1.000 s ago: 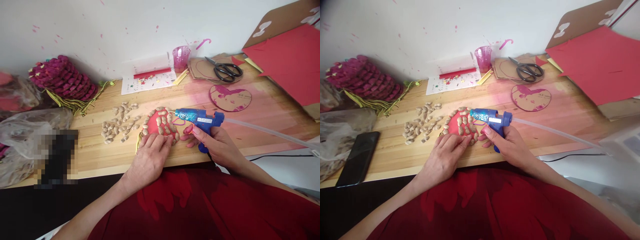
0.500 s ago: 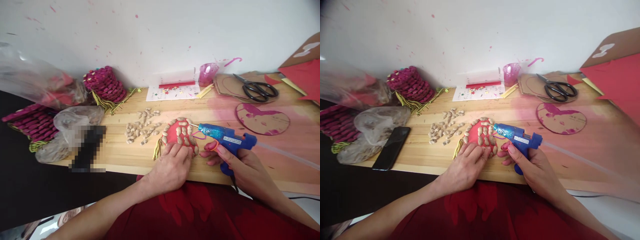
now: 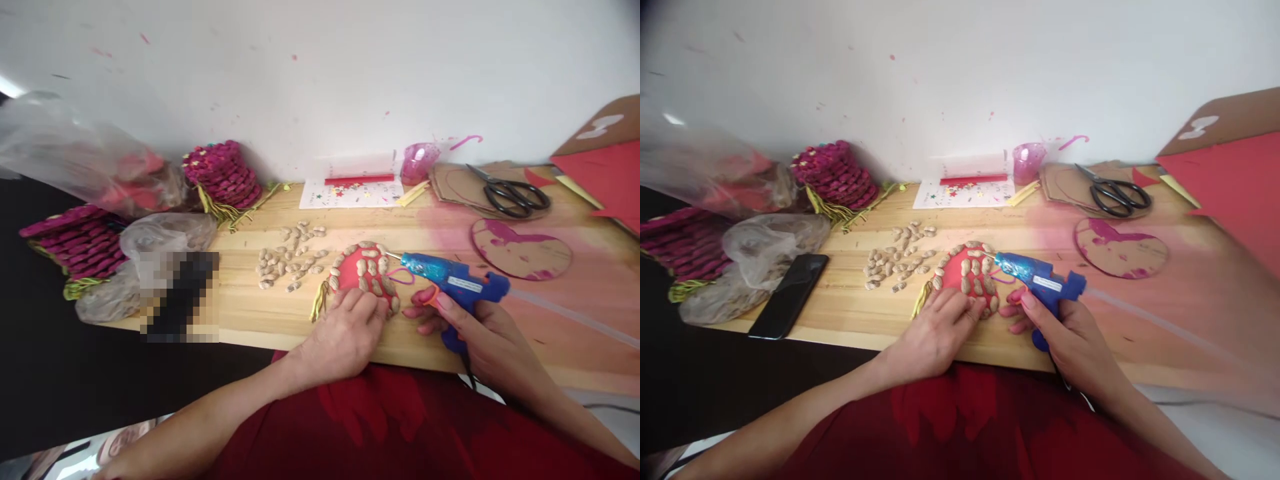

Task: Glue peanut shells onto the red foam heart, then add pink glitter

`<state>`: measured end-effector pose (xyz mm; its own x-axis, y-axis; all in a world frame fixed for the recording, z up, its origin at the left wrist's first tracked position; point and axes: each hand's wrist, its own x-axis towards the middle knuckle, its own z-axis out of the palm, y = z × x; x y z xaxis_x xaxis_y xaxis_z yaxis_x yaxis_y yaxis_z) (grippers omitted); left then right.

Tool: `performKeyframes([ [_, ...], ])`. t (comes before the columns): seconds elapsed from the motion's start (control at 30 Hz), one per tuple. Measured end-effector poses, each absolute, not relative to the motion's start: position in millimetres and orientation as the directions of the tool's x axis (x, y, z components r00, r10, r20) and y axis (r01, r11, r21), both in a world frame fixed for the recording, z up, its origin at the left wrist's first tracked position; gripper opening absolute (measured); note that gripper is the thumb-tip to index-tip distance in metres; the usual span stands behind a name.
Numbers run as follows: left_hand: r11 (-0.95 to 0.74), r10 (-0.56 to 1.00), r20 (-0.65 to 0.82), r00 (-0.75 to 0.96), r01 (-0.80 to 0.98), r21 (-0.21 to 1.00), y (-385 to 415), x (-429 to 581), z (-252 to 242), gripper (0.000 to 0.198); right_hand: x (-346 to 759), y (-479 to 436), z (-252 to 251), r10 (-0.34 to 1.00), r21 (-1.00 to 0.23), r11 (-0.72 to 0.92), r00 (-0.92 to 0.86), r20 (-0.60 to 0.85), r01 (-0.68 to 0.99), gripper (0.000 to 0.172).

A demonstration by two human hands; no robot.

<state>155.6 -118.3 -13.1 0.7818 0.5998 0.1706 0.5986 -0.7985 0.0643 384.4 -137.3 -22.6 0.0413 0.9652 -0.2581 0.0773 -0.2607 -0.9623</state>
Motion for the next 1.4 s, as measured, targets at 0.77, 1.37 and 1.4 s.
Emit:
performKeyframes([
  [0.77, -0.812, 0.578, 0.368, 0.728, 0.561, 0.165, -116.2, 140.9, -22.4, 0.051, 380.6, -140.1, -20.2, 0.977, -0.975, -0.209, -0.05, -0.205, -0.072, 0.035],
  [1.37, -0.821, 0.551, 0.286, 0.784, 0.571, 0.017, -114.6, 150.3, -12.8, 0.03, 383.6, -140.6, -13.4, 0.954, -0.954, -0.299, 0.017, -0.299, 0.013, 0.032],
  [1.4, -0.822, 0.548, 0.293, 0.784, 0.57, 0.012, -114.3, 150.5, -13.0, 0.03, 384.2, -140.5, -14.8, 0.953, -0.953, -0.301, 0.022, -0.301, 0.02, 0.032],
])
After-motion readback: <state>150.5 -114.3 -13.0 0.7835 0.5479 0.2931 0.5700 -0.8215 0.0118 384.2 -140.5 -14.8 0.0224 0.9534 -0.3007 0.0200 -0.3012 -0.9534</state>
